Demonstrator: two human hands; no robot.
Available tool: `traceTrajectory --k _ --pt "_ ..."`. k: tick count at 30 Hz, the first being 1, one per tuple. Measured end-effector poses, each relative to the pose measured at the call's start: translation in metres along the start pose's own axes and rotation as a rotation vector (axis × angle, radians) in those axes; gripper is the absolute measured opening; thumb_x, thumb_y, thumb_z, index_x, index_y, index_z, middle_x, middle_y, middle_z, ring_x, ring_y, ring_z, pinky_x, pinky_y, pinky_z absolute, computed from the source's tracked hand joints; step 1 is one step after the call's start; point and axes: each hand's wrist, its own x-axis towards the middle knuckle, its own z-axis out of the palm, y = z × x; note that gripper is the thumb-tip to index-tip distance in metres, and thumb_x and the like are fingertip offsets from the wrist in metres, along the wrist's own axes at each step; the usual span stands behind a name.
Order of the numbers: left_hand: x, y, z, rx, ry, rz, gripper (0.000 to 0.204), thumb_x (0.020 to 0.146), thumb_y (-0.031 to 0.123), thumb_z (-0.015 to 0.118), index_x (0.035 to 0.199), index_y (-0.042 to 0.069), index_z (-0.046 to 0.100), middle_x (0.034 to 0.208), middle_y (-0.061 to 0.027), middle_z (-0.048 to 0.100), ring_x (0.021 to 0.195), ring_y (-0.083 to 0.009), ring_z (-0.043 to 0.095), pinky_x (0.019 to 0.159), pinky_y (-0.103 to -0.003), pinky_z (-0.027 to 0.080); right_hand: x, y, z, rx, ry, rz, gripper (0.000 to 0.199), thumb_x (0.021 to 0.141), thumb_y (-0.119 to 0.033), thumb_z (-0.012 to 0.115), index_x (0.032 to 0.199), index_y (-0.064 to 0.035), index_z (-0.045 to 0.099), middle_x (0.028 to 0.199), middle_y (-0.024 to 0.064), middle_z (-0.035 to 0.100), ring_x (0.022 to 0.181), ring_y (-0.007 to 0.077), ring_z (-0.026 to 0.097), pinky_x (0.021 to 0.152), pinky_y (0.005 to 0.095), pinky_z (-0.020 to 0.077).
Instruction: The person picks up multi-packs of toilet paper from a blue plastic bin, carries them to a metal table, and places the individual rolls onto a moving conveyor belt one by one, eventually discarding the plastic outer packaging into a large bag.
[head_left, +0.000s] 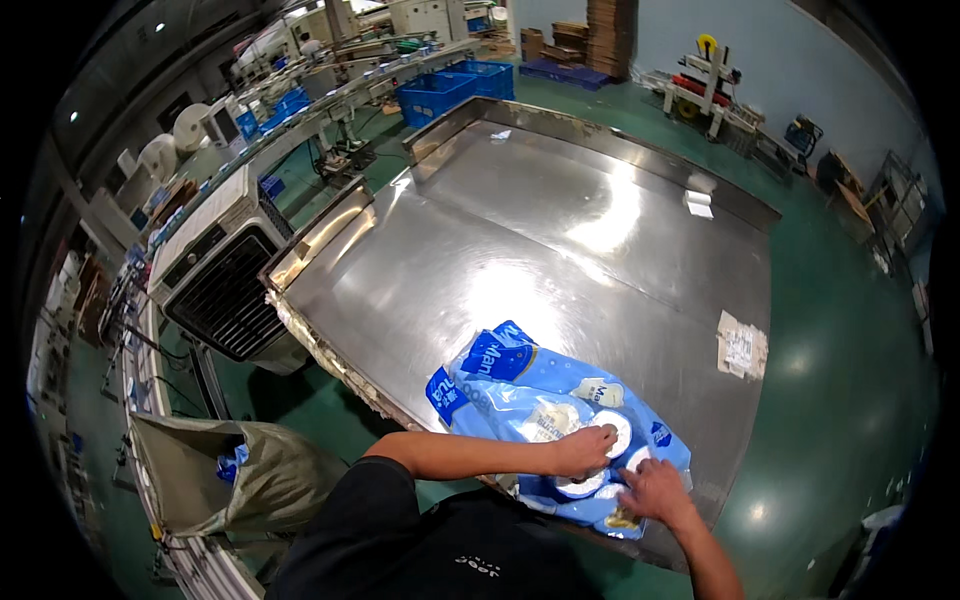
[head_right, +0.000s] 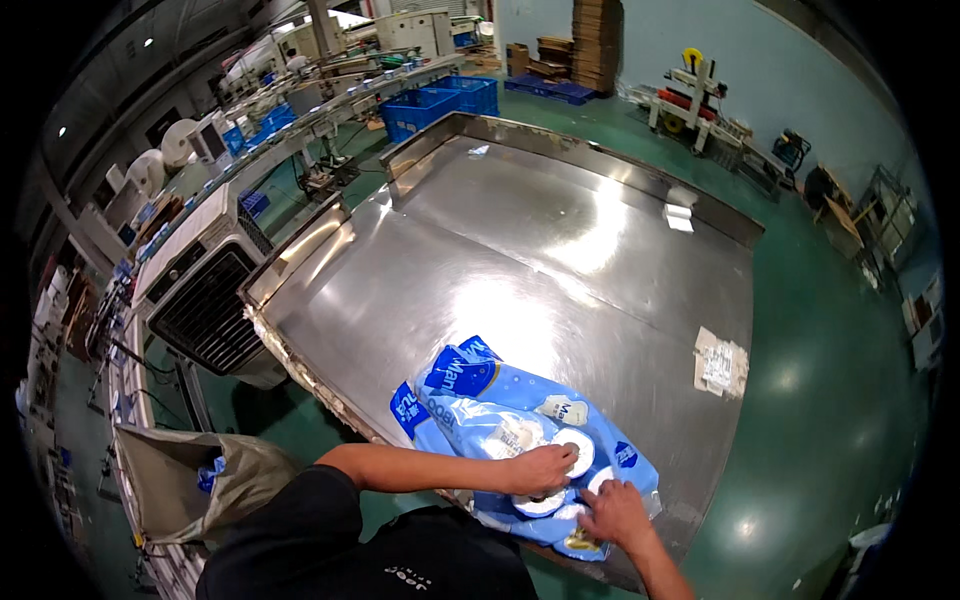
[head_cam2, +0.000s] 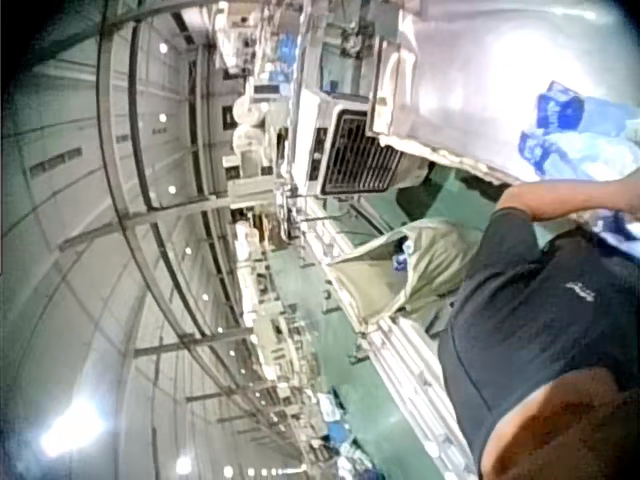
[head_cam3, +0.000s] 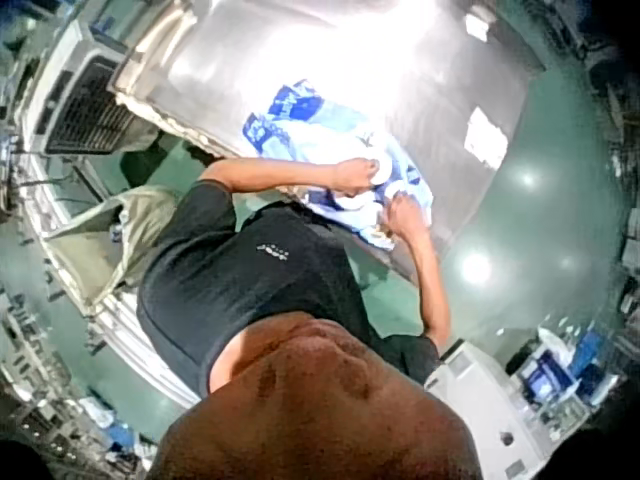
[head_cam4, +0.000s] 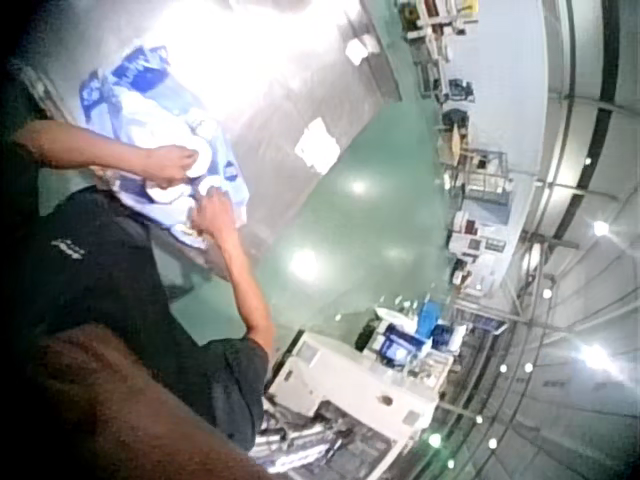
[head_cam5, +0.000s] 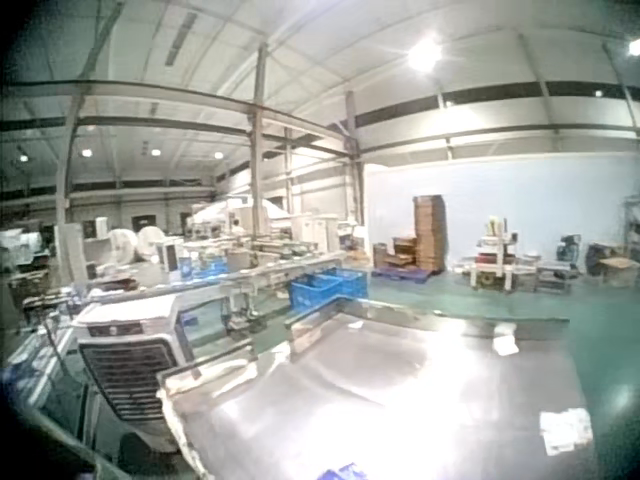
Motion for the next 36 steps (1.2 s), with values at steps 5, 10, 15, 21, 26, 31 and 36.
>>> traceTrajectory --k 5,10,15,21,26,31,36 --pt "-0.004 0.004 -0.004 0.021 -0.002 0.002 0.018 0.077 0.024 0.066 0.086 0.011 0.075 0.107 -0.0169 0.058 0.112 -0.0343 0.055 0.086 -0.04 0.051 0.0 -0.018 0.003 -0.005 0.03 -0.034 0.036 0.073 -0.042 0.078 0.093 -0.0118 0.075 0.094 0.0175 0.06 0.097 0.032 0.059 0.08 0.0459 0.048" --pt "-0.022 -0.012 -0.004 0.01 0.119 0.007 0.022 0.066 0.027 0.073 0.081 0.01 0.075 0.098 -0.0178 0.06 0.102 -0.0351 0.057 0.083 -0.046 0.049 0.028 -0.015 0.014 0.027 0.01 -0.076 0.037 0.071 -0.042 0.08 0.092 -0.0117 0.077 0.09 0.0148 0.062 0.093 0.0315 0.061 0.079 0.0447 0.0513" --pt "-0.049 -0.045 -0.031 -0.256 0.21 -0.249 0.046 0.07 0.029 0.077 0.113 0.013 0.073 0.095 -0.0221 0.057 0.092 -0.0392 0.057 0.076 -0.051 0.049 -0.036 0.021 0.027 0.236 0.246 0.431 0.043 0.077 -0.049 0.074 0.098 -0.0112 0.077 0.093 0.0174 0.061 0.097 0.0351 0.062 0.079 0.0471 0.0512" --pt "-0.167 -0.077 0.046 -0.276 0.647 -0.658 0.05 0.07 0.012 0.081 0.115 -0.005 0.071 0.115 -0.0255 0.064 0.103 -0.0417 0.062 0.095 -0.047 0.05 -0.025 0.004 0.028 1.612 0.734 0.848 0.013 0.098 -0.023 0.062 0.096 -0.0134 0.069 0.081 -0.003 0.062 0.072 0.008 0.054 0.059 0.0257 0.0438" --pt "-0.187 -0.107 0.057 -0.295 0.767 -0.509 0.042 0.085 0.021 0.081 0.115 -0.006 0.071 0.105 -0.023 0.069 0.093 -0.032 0.066 0.08 -0.039 0.057 -0.03 -0.051 0.021 2.205 1.426 0.318 0.019 0.1 -0.03 0.064 0.107 -0.0135 0.068 0.081 -0.0036 0.059 0.067 0.006 0.052 0.049 0.0209 0.0336" --pt "-0.149 -0.143 -0.028 -0.401 0.931 -0.418 0.026 0.088 0.017 0.08 0.099 -0.005 0.071 0.092 -0.0168 0.07 0.083 -0.026 0.064 0.078 -0.039 0.054 -0.089 -0.13 0.029 1.95 1.825 0.434 0.029 0.105 -0.035 0.059 0.099 -0.0081 0.068 0.065 -0.0017 0.058 0.05 0.0088 0.05 0.047 0.0267 0.0382" --pt "-0.093 -0.104 -0.141 -0.144 0.928 -0.042 0.049 0.095 0.038 0.073 0.12 -0.003 0.066 0.11 -0.0223 0.067 0.102 -0.0338 0.063 0.092 -0.046 0.052 -0.159 -0.283 0.091 1.674 2.235 0.751 0.029 0.105 -0.034 0.057 0.101 -0.008 0.07 0.075 -0.0018 0.062 0.059 0.0076 0.051 0.051 0.025 0.0386"
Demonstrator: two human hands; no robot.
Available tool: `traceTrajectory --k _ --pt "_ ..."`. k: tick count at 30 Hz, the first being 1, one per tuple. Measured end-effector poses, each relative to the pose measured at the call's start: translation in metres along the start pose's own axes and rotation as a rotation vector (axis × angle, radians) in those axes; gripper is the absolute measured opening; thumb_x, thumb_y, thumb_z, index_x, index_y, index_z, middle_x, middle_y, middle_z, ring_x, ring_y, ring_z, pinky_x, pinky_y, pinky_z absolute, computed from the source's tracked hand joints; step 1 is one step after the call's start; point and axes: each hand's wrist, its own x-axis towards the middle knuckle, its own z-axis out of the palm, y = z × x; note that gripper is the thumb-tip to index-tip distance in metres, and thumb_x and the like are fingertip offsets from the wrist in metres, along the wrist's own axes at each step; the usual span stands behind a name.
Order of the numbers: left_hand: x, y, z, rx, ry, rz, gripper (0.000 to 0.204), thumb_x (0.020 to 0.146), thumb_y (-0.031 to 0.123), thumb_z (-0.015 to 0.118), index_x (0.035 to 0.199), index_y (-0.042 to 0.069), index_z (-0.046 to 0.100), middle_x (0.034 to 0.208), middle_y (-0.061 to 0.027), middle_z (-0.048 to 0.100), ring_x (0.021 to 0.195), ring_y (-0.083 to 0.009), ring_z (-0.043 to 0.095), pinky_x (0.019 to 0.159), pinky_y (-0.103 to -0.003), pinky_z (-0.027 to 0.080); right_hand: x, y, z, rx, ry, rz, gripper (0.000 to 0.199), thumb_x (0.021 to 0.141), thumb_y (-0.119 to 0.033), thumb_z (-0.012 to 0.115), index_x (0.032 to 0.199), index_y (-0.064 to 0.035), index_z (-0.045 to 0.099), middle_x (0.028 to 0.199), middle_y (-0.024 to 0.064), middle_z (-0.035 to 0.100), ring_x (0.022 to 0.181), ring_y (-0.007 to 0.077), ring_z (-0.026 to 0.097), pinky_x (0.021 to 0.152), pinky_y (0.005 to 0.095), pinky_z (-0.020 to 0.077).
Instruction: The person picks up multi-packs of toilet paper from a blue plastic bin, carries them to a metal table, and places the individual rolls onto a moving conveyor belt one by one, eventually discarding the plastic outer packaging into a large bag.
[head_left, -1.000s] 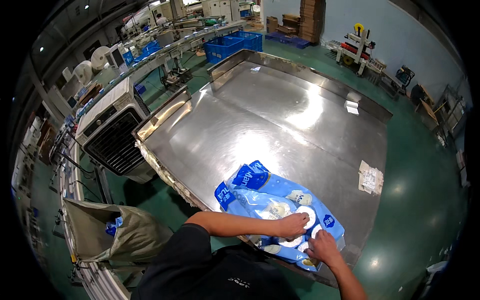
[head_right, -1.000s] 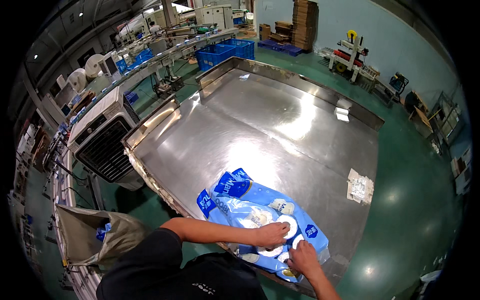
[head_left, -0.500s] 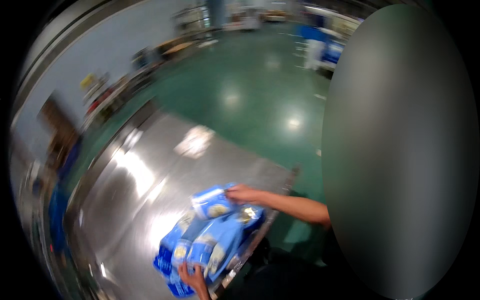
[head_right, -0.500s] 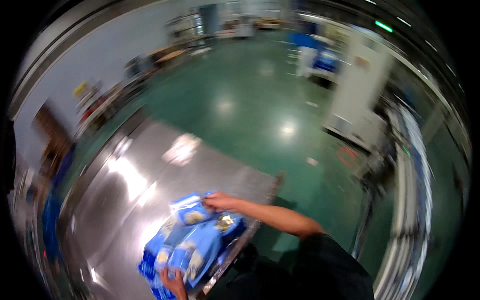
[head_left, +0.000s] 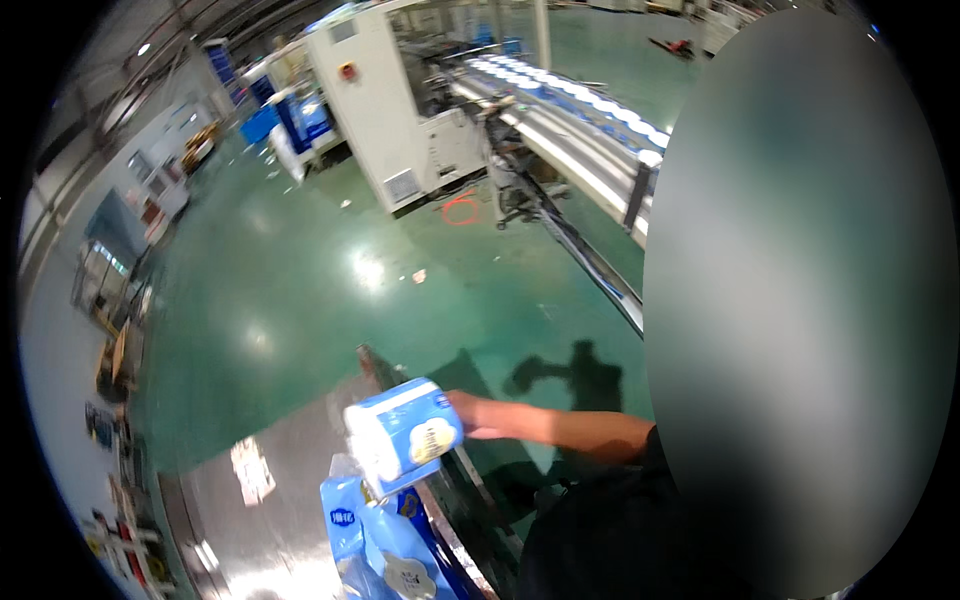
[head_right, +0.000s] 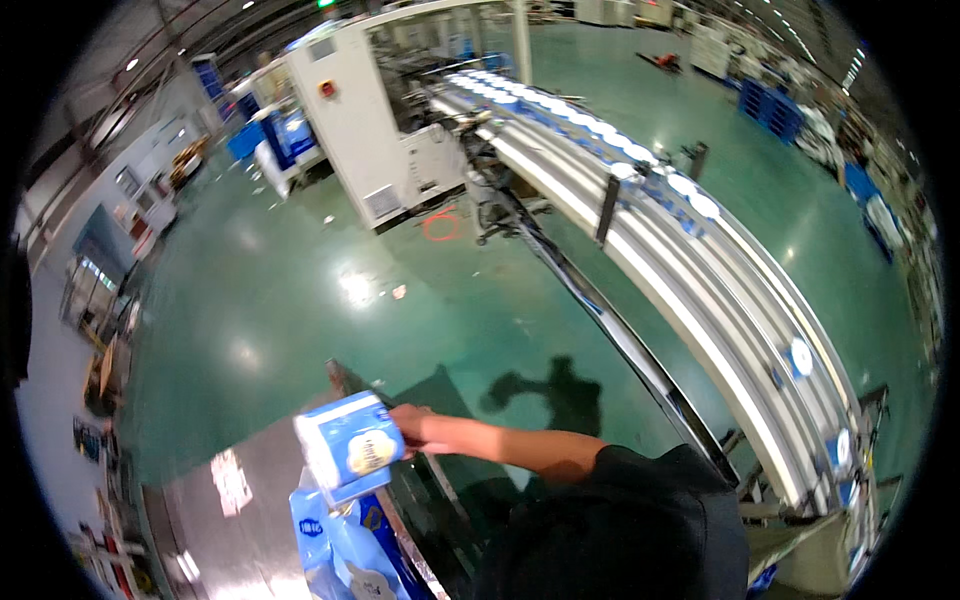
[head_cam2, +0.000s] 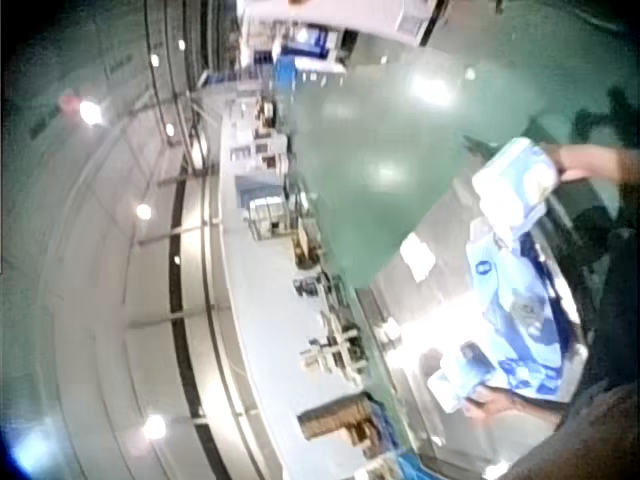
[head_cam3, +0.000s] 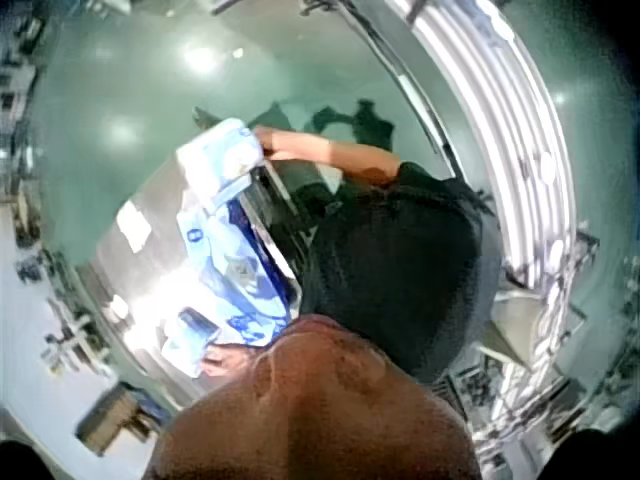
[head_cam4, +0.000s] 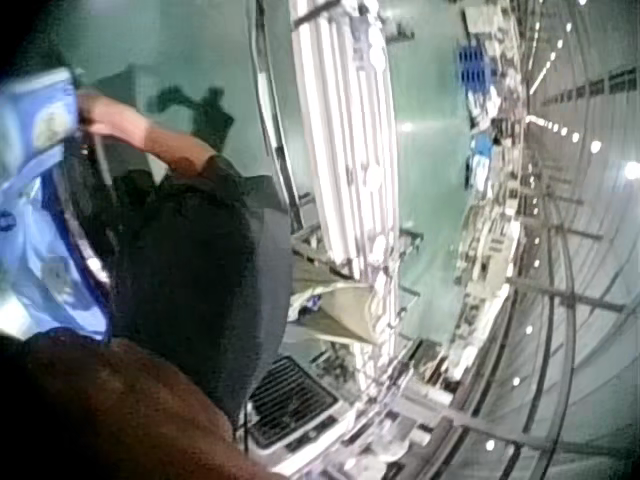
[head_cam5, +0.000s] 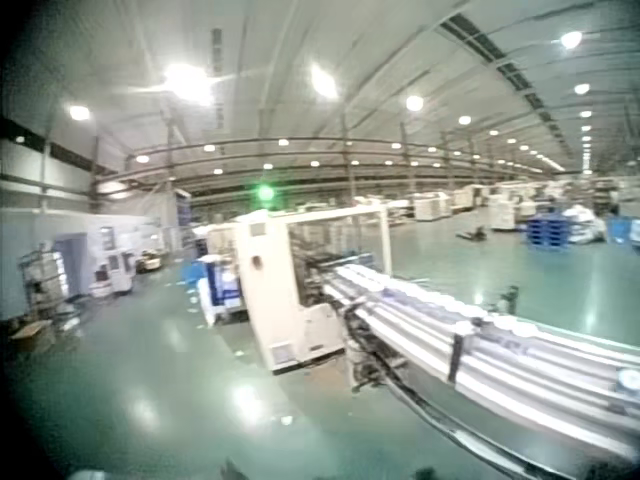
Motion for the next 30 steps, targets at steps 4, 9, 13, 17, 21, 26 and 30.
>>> traceTrajectory --k 4,9,13,17,21,26,30 --pt "0.027 0.047 0.058 -0.348 -0.178 0.07 0.052 0.098 0.04 0.068 0.126 -0.003 0.064 0.116 -0.0237 0.067 0.109 -0.035 0.062 0.095 -0.045 0.051 -0.127 -0.052 -0.079 -0.099 0.337 -0.182 0.027 0.106 -0.029 0.054 0.106 -0.0067 0.07 0.082 0.0 0.064 0.067 0.0087 0.053 0.056 0.0247 0.0415" --pt "-0.017 0.215 0.166 -0.833 -0.348 0.415 0.05 0.09 0.035 0.08 0.117 -0.005 0.068 0.111 -0.0204 0.071 0.099 -0.0334 0.067 0.089 -0.042 0.056 -0.312 -0.077 -0.186 -0.334 0.859 -0.408 0.028 0.104 -0.025 0.055 0.094 -0.003 0.07 0.071 -0.0006 0.058 0.066 0.0094 0.056 0.059 0.0266 0.0468" --pt "-0.107 0.426 0.139 -1.223 -0.889 0.334 0.049 0.085 0.023 0.083 0.121 -0.006 0.067 0.119 -0.0233 0.067 0.103 -0.0351 0.066 0.094 -0.043 0.054 -0.458 -0.08 -0.204 -0.157 1.202 -0.593 0.026 0.103 -0.024 0.059 0.109 -0.0036 0.074 0.074 -0.0028 0.058 0.066 0.0069 0.054 0.06 0.0248 0.0467" --pt "-0.214 0.597 0.059 -1.426 -1.523 0.457 0.037 0.088 -0.004 0.062 0.125 -0.009 0.061 0.123 -0.0096 0.061 0.112 -0.0205 0.058 0.102 -0.034 0.045 -0.606 -0.043 -0.219 -0.061 1.514 -0.929 0.026 0.102 -0.021 0.059 0.112 -0.0007 0.071 0.079 0.0007 0.065 0.064 0.0077 0.056 0.061 0.0249 0.0495" --pt "-0.28 0.716 -0.054 -1.645 -1.957 0.622 0.032 0.09 -0.003 0.065 0.123 -0.007 0.063 0.117 -0.0056 0.063 0.107 -0.0151 0.06 0.098 -0.03 0.046 -0.702 -0.014 -0.207 0.063 1.853 -1.132 0.025 0.105 -0.023 0.055 0.106 -0.0031 0.07 0.08 0.0015 0.068 0.066 0.0092 0.061 0.059 0.026 0.0494" --pt "-0.385 0.813 -0.165 -1.558 -2.376 0.883 0.035 0.094 -0.001 0.059 0.128 -0.001 0.066 0.094 0.0057 0.062 0.08 -0.0033 0.054 0.071 -0.019 0.043 -0.789 0.007 -0.216 0.116 2.07 -1.121 0.023 0.102 -0.022 0.056 0.098 -0.003 0.069 0.074 0.0 0.063 0.062 0.0088 0.059 0.055 0.0263 0.0474" --pt "-0.448 0.859 -0.209 -1.544 -2.165 1.251 0.039 0.085 0.017 0.073 0.121 0.002 0.072 0.092 -0.0052 0.072 0.084 -0.0136 0.066 0.075 -0.028 0.052 -0.818 -0.021 -0.231 0.019 2.239 -0.792 0.025 0.093 -0.028 0.068 0.091 -0.0034 0.073 0.068 -0.0019 0.058 0.056 0.0074 0.051 0.053 0.0257 0.0419"
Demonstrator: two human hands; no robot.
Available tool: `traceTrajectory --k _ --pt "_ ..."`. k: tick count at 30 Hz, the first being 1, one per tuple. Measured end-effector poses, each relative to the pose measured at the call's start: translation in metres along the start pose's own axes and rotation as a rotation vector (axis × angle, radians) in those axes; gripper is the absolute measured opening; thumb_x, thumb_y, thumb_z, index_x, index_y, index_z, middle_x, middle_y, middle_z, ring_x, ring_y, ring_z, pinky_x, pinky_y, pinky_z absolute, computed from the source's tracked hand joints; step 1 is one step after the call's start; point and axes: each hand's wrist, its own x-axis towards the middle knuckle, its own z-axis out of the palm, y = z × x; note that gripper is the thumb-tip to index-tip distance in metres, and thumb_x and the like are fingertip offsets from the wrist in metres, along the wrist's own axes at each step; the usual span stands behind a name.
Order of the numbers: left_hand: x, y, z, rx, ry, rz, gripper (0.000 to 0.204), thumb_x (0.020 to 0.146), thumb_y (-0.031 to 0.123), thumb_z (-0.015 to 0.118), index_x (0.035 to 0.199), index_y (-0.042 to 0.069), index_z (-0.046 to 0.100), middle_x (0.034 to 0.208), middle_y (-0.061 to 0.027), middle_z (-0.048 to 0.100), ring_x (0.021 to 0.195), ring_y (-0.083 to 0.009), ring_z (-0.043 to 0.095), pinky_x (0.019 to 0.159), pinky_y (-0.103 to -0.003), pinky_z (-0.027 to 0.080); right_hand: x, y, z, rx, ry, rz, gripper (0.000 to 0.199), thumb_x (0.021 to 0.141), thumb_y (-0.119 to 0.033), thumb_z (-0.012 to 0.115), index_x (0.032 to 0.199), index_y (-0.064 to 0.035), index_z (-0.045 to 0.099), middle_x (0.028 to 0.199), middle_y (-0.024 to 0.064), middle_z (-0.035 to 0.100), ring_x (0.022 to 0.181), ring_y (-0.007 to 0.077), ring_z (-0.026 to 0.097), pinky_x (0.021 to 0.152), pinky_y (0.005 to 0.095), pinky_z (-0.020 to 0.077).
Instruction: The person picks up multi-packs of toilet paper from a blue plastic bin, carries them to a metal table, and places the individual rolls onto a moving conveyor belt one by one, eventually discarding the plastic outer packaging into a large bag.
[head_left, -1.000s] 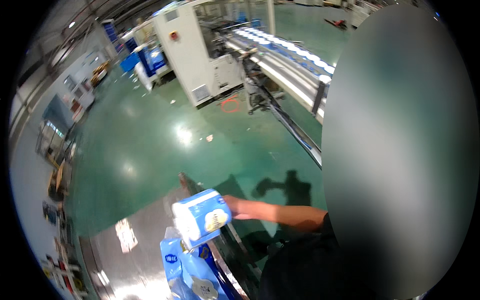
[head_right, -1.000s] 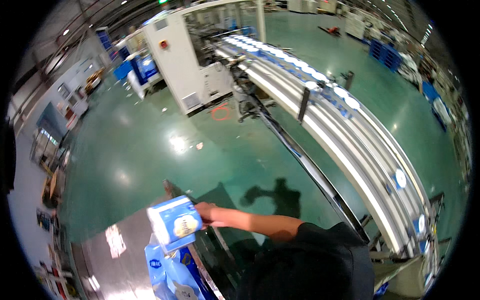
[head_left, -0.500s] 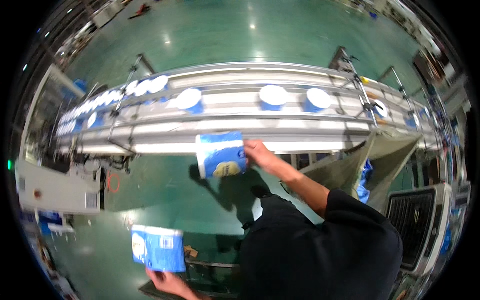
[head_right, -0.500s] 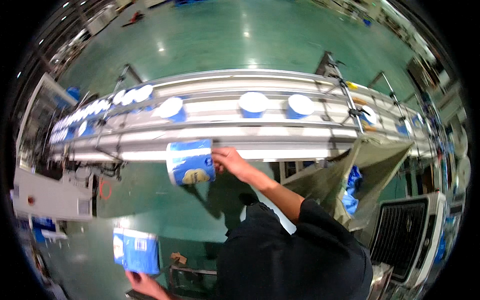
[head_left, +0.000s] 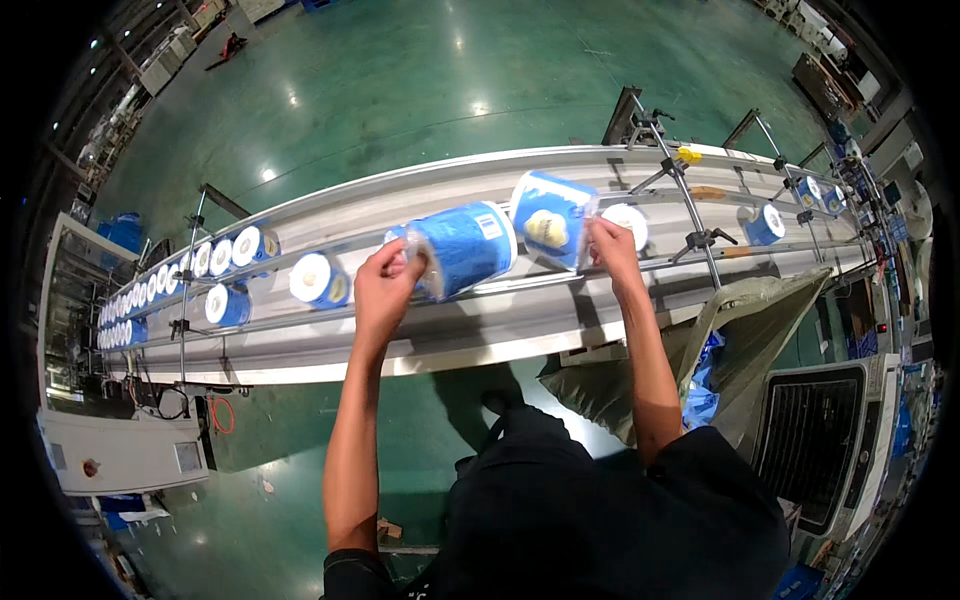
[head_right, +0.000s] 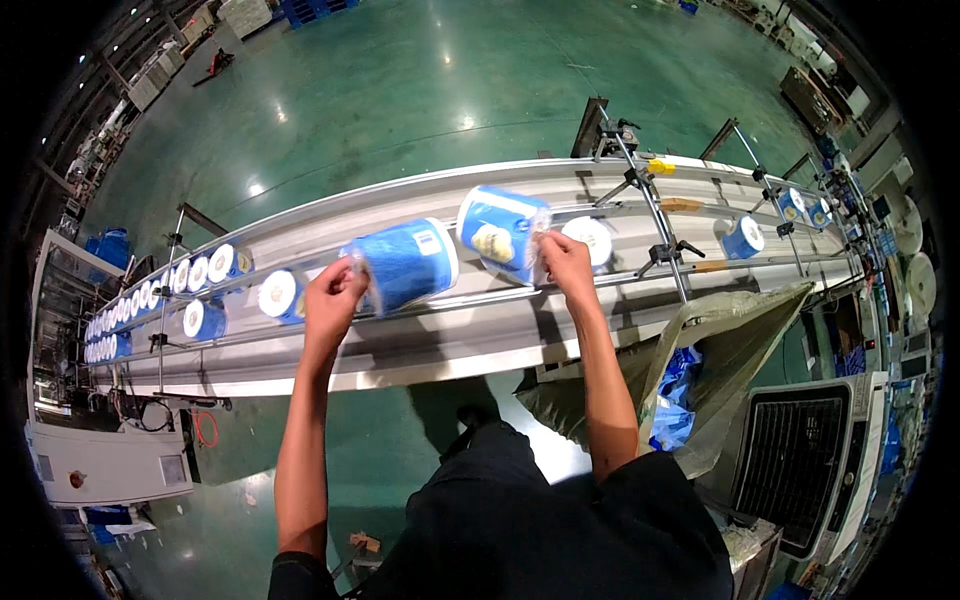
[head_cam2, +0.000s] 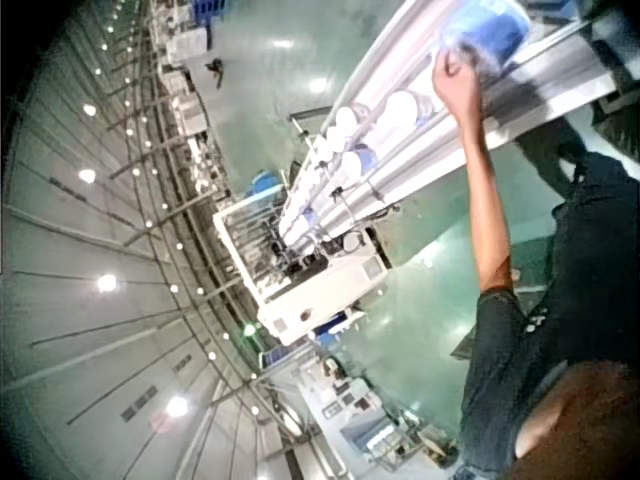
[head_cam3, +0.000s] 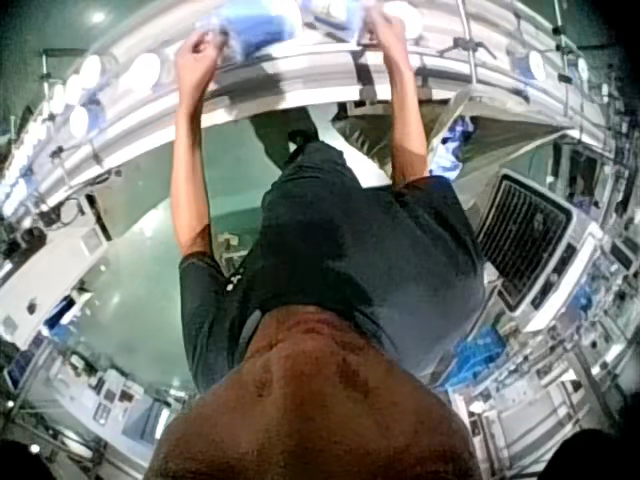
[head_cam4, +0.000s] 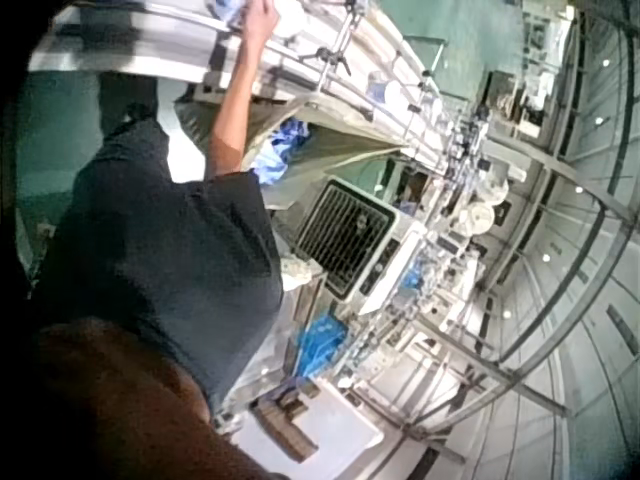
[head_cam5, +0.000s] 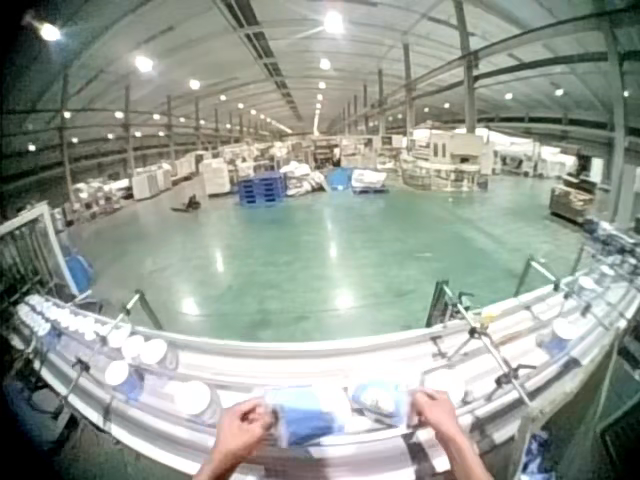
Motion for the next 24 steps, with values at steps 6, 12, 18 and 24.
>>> traceTrajectory --k 6,12,18,24 --pt "0.044 0.0 0.011 0.679 0.001 0.025 0.052 0.074 0.042 0.077 0.112 0.007 0.077 0.094 -0.0196 0.074 0.093 -0.0355 0.07 0.082 -0.044 0.056 0.008 -0.026 0.031 -0.899 -0.045 -0.157 0.052 0.076 -0.051 0.072 0.105 -0.0095 0.08 0.09 0.0207 0.075 0.091 0.0369 0.072 0.078 0.0432 0.0573" --pt "0.053 -0.055 -0.029 1.012 0.076 -0.008 0.055 0.074 0.045 0.077 0.115 0.009 0.075 0.102 -0.0234 0.072 0.097 -0.0408 0.069 0.086 -0.049 0.056 -0.003 -0.01 0.099 -1.058 -0.032 -0.494 0.037 0.082 -0.035 0.074 0.104 -0.0045 0.075 0.089 0.0221 0.069 0.079 0.0379 0.069 0.069 0.0482 0.054" --pt "-0.112 -0.089 -0.056 0.378 0.378 0.112 0.015 0.094 0.011 0.067 0.103 -0.001 0.07 0.091 -0.0192 0.068 0.083 -0.0362 0.067 0.074 -0.043 0.053 -0.105 -0.005 0.14 -0.589 -0.355 -0.779 0.022 0.089 -0.016 0.074 0.11 -0.009 0.071 0.093 0.0111 0.065 0.071 0.0307 0.066 0.06 0.0412 0.0515" --pt "-0.456 -0.262 0.044 0.214 0.736 -0.963 0.044 0.099 0.042 0.057 0.097 0.0 0.069 0.089 -0.0172 0.069 0.086 -0.0356 0.067 0.076 -0.045 0.05 -0.202 0.051 0.161 -0.376 -1.113 -0.661 0.015 0.092 -0.02 0.071 0.102 -0.0092 0.075 0.09 0.0096 0.069 0.08 0.0302 0.069 0.068 0.0383 0.0549"
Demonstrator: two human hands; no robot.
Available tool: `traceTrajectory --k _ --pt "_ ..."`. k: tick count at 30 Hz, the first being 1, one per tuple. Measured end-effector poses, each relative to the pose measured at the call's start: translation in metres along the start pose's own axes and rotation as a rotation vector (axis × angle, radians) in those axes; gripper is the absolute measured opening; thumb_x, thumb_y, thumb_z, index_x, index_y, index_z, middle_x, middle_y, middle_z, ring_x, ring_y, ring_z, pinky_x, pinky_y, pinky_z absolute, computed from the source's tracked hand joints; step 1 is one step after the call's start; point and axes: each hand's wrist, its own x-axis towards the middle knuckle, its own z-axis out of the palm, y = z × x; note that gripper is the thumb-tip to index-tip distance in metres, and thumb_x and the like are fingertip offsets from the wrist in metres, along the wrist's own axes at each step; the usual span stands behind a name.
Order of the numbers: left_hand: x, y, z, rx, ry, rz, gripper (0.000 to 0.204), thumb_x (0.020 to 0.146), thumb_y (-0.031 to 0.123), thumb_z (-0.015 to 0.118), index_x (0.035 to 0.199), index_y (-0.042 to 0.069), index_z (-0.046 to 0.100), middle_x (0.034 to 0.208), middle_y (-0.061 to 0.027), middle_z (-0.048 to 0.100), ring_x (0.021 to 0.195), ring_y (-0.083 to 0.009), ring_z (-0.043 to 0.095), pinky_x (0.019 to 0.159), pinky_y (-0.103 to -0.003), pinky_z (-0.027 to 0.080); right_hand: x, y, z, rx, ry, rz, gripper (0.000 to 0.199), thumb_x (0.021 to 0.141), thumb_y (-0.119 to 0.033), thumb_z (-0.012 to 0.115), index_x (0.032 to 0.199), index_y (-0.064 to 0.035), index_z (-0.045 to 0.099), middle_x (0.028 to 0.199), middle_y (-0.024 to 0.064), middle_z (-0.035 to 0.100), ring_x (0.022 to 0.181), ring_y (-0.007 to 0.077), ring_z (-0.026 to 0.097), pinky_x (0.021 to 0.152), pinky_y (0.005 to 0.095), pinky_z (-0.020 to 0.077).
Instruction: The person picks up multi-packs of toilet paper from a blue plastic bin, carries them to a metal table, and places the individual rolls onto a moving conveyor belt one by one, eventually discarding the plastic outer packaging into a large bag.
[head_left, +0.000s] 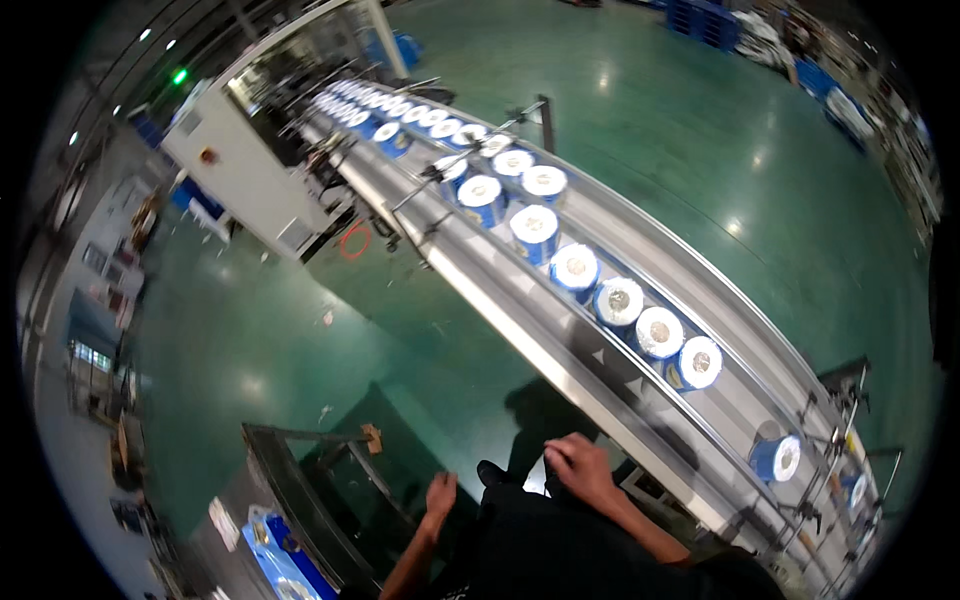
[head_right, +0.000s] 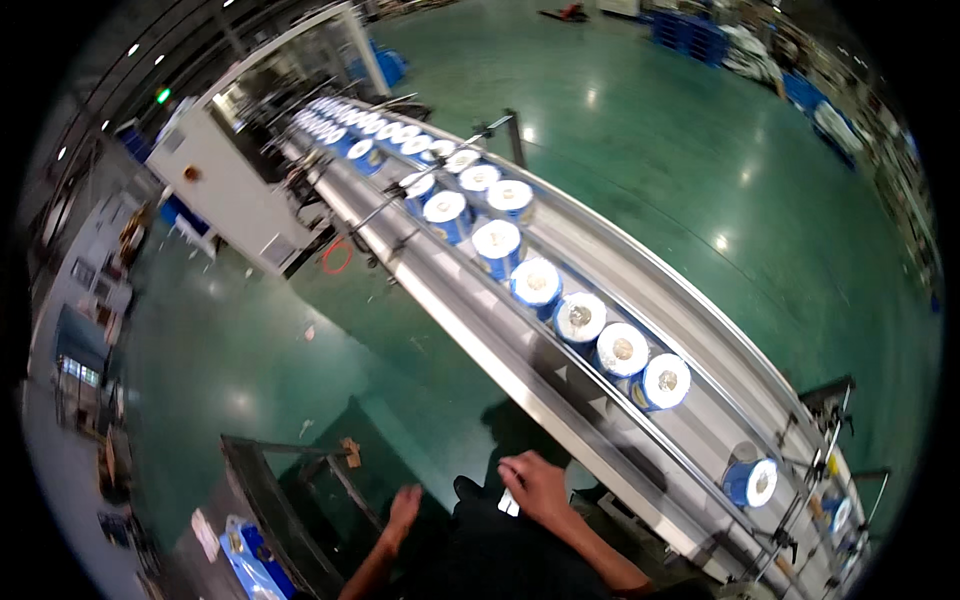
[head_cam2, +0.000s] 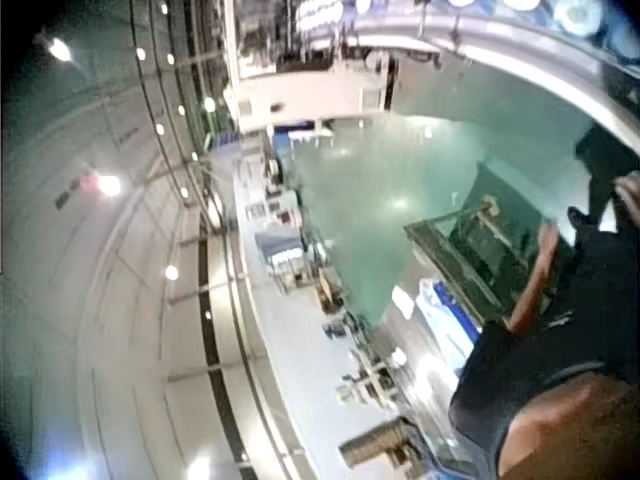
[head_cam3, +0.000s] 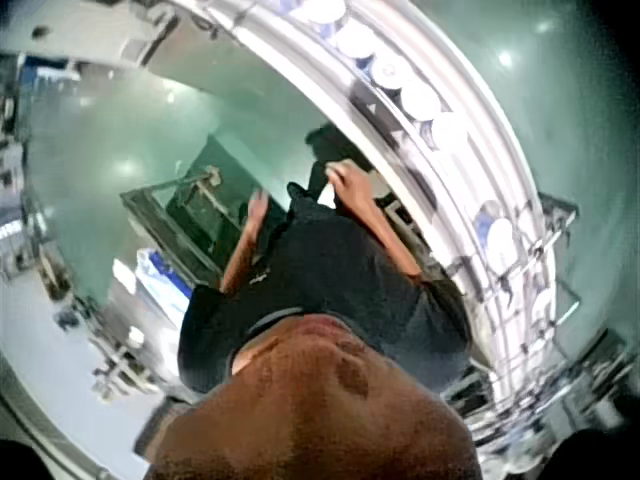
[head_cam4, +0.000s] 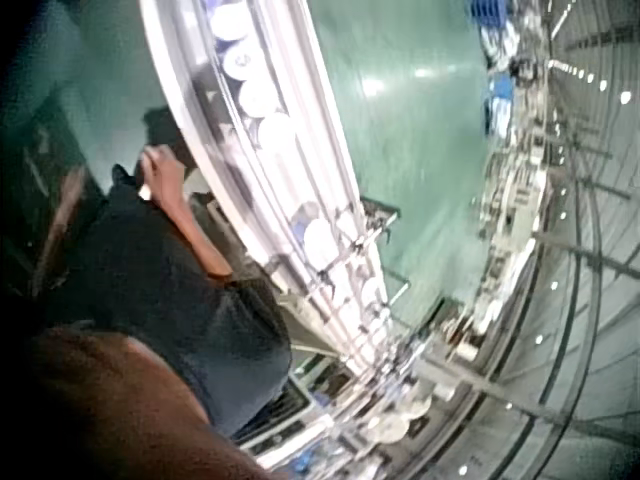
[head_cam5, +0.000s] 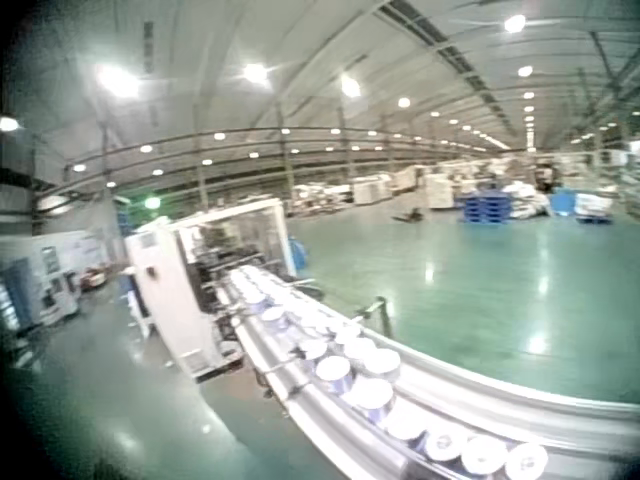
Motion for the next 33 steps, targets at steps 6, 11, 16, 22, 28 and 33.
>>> traceTrajectory --k 6,11,16,22,28,33 --pt "-0.124 -0.125 0.014 -0.985 -0.265 -0.871 0.046 0.102 0.046 0.054 0.113 0.005 0.07 0.119 -0.0134 0.07 0.107 -0.0333 0.064 0.095 -0.046 0.051 -0.011 -0.021 0.089 0.098 -0.502 -0.232 0.017 0.091 -0.021 0.073 0.101 -0.0088 0.077 0.09 0.0104 0.073 0.082 0.0289 0.071 0.07 0.0373 0.0565" --pt "-0.129 -0.127 -0.035 -1.136 -0.032 -0.88 0.044 0.102 0.045 0.054 0.111 0.005 0.07 0.116 -0.0129 0.07 0.104 -0.0325 0.065 0.094 -0.045 0.052 -0.007 -0.063 0.147 0.043 -0.903 -0.178 0.031 0.099 -0.033 0.06 0.106 -0.0072 0.075 0.101 0.0152 0.072 0.094 0.036 0.069 0.083 0.0443 0.054" --pt "-0.126 -0.144 -0.087 -1.257 0.075 -0.8 0.043 0.101 0.045 0.054 0.109 0.006 0.069 0.113 -0.0123 0.071 0.102 -0.0316 0.066 0.093 -0.044 0.052 -0.019 -0.132 0.227 -0.011 -1.172 -0.274 0.032 0.101 -0.033 0.055 0.112 -0.009 0.072 0.111 0.0105 0.071 0.104 0.0343 0.067 0.089 0.0451 0.0518" --pt "-0.134 -0.184 -0.126 -1.375 0.172 -0.792 0.041 0.101 0.044 0.054 0.107 0.006 0.069 0.11 -0.0117 0.071 0.099 -0.0306 0.067 0.092 -0.043 0.053 -0.046 -0.175 0.302 0.003 -1.241 -0.473 0.027 0.1 -0.027 0.054 0.107 -0.0054 0.069 0.103 0.0108 0.068 0.099 0.0336 0.067 0.086 0.0463 0.0524" --pt "-0.165 -0.216 -0.142 -1.565 0.334 -0.881 0.039 0.101 0.043 0.054 0.105 0.007 0.069 0.107 -0.011 0.072 0.096 -0.0296 0.068 0.09 -0.042 0.054 -0.046 -0.194 0.348 0.008 -1.427 -0.58 0.03 0.101 -0.028 0.054 0.103 -0.0035 0.07 0.1 0.0142 0.068 0.098 0.036 0.067 0.085 0.0483 0.052" --pt "-0.256 -0.223 -0.128 -1.893 0.68 -0.978 0.038 0.101 0.042 0.055 0.103 0.007 0.069 0.104 -0.0105 0.072 0.094 -0.0288 0.068 0.089 -0.041 0.054 -0.053 -0.236 0.425 0.087 -1.49 -0.508 0.026 0.099 -0.028 0.06 0.102 -0.0054 0.073 0.098 0.0141 0.072 0.098 0.0357 0.068 0.084 0.0461 0.0534"
